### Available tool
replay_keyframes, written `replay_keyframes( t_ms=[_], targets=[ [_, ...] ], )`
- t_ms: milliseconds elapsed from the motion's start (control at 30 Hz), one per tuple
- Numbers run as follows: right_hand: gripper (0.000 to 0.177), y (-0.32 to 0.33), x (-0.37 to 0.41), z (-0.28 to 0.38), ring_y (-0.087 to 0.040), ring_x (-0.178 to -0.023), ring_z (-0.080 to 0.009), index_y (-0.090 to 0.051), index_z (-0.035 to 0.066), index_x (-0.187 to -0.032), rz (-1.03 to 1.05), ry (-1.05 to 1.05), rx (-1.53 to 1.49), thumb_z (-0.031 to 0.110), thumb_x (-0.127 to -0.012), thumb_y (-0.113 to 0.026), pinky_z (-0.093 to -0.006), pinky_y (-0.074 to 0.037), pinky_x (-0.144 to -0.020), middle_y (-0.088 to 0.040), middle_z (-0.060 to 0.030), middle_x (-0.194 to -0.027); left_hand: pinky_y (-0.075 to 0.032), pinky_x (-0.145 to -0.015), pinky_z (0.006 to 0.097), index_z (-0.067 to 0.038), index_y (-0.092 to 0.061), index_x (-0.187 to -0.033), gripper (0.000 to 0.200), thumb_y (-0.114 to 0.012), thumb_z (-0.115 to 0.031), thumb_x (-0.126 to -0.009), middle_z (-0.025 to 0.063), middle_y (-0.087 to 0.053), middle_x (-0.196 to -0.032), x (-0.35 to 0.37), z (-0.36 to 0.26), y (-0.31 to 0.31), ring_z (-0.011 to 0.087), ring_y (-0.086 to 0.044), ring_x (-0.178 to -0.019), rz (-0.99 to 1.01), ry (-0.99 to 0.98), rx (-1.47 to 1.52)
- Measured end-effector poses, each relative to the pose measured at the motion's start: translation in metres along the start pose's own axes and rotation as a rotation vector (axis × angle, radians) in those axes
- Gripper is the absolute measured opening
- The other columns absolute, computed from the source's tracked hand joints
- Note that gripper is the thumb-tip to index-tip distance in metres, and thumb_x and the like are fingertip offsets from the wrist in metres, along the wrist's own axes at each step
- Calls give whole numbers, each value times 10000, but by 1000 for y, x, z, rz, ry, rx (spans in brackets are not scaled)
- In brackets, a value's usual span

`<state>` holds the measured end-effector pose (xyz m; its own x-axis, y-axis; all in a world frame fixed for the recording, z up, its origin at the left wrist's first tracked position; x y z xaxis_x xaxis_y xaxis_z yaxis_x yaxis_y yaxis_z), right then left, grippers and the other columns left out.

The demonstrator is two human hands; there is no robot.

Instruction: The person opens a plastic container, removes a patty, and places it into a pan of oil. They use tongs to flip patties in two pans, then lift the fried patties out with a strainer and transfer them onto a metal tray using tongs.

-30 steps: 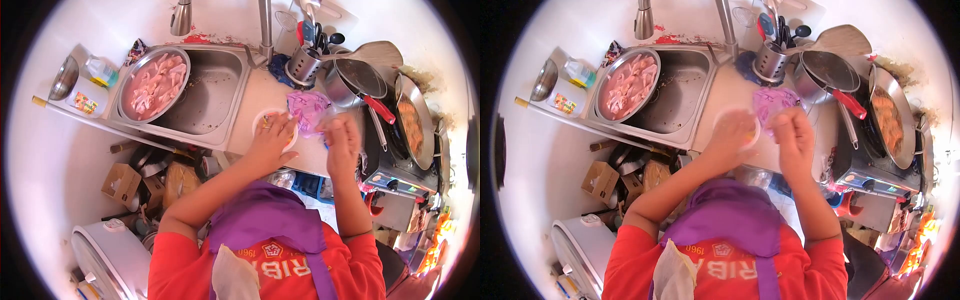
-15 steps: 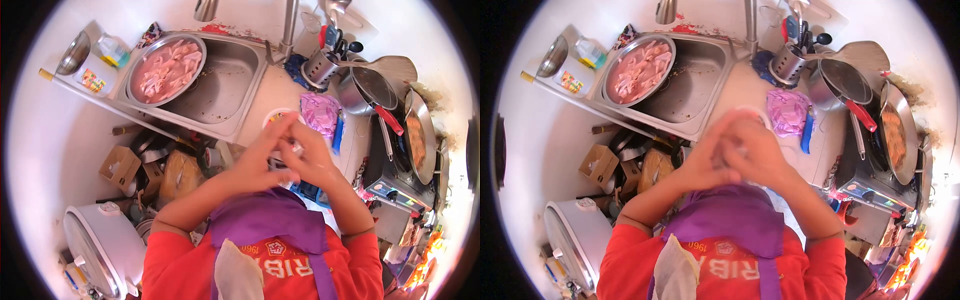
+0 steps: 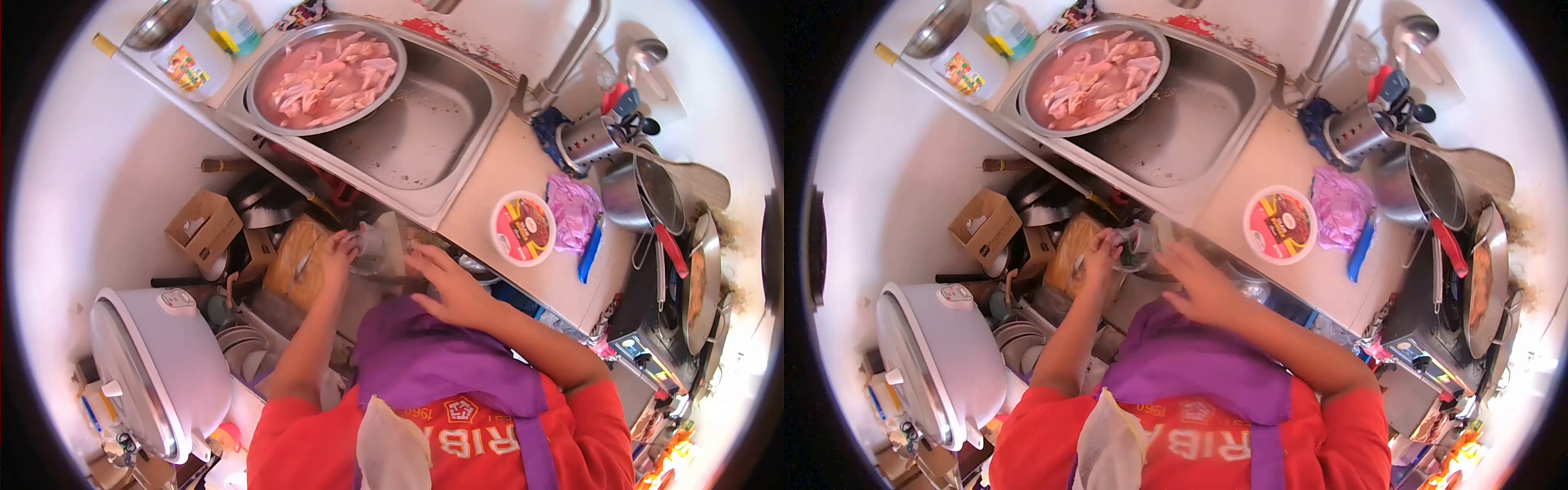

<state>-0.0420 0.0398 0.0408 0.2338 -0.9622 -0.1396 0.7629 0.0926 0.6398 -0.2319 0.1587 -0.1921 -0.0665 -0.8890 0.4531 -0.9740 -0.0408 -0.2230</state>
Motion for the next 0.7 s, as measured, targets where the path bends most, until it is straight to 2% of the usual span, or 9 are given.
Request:
replay_keyframes(
  t_ms=[133, 200, 267, 333, 433, 533, 600, 633, 700],
  targets=[
    [515, -28, 38, -46, -515, -1104, -327, -451, 29, -1277, 162, -198, -40, 142, -803, -616, -370, -440, -914, -450, -191, -1261, -473, -767, 287, -112, -544, -1047, 128, -510, -163, -936, 17, -583, -1014, -62, 110, 58, 112, -563, -890, -230, 78, 48],
    [489, -34, 56, -65, -554, -1049, -315, -468, 23, -1262, 188, -292, -70, 147, -809, -608, -367, -459, -882, -497, -186, -1210, -470, -776, 310, -133, -535, -1082, 153, -503, -159, -934, 7, -576, -1009, -91, 160, 72, 133, -559, -905, -292, 44, -115],
    [473, -34, 67, -72, -582, -986, -302, -478, 18, -1249, 196, -358, -36, 150, -813, -604, -362, -472, -852, -536, -183, -1143, -466, -795, 343, -156, -522, -1128, 197, -496, -169, -933, 9, -562, -1040, -98, 175, 68, 163, -549, -946, -281, 46, -216],
    [456, -33, 74, -76, -599, -945, -295, -488, 13, -1235, 205, -415, -7, 152, -816, -600, -357, -478, -833, -562, -180, -1097, -460, -825, 387, -181, -505, -1187, 254, -491, -196, -934, 22, -542, -1106, -91, 174, 47, 202, -533, -1010, -200, 85, -254],
    [433, -27, 77, -75, -604, -924, -292, -506, 8, -1213, 198, -451, 23, 143, -813, -599, -353, -480, -822, -572, -178, -1071, -443, -876, 424, -181, -459, -1275, 350, -491, -240, -932, 52, -486, -1222, -82, 178, 21, 236, -475, -1128, -36, 321, -139],
    [410, -13, 76, -63, -606, -917, -291, -533, 6, -1177, 159, -459, -29, 108, -790, -617, -359, -481, -809, -570, -178, -1063, -431, -906, 433, -145, -390, -1339, 436, -490, -261, -930, 88, -431, -1298, -95, 189, 17, 246, -427, -1196, 43, 365, -63],
    [388, 10, 71, -43, -606, -912, -295, -559, 7, -1136, 121, -498, -152, 76, -763, -639, -372, -480, -801, -572, -177, -1052, -484, -778, 386, -157, -396, -1336, 431, -460, -227, -916, 114, -513, -1169, -103, 189, 18, 263, -532, -980, 18, 315, -208],
    [375, 38, 65, -25, -596, -929, -305, -568, 10, -1107, 4, -414, -42, 67, -746, -652, -384, -474, -811, -571, -175, -1056, -472, -808, 395, -124, -374, -1343, 460, -479, -208, -903, 135, -455, -1219, -105, 183, 17, 283, -499, -1031, -6, 286, -270],
    [349, 91, 57, 11, -578, -965, -325, -587, 15, -1048, -231, -245, 194, 47, -713, -679, -406, -462, -831, -570, -171, -1064, -449, -869, 413, -59, -328, -1355, 526, -518, -170, -877, 178, -339, -1320, -97, 132, 7, 323, -432, -1135, -130, -49, -330]
  ],
)
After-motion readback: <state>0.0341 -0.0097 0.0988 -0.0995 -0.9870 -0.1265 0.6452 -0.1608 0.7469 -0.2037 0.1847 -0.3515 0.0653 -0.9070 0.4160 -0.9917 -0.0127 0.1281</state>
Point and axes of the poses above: each hand's wrist, its own x-axis away from the middle knuckle, its own y-axis out of the back of the hand, z = x × y, the point moved 9 cm from there along -x, towards the middle knuckle
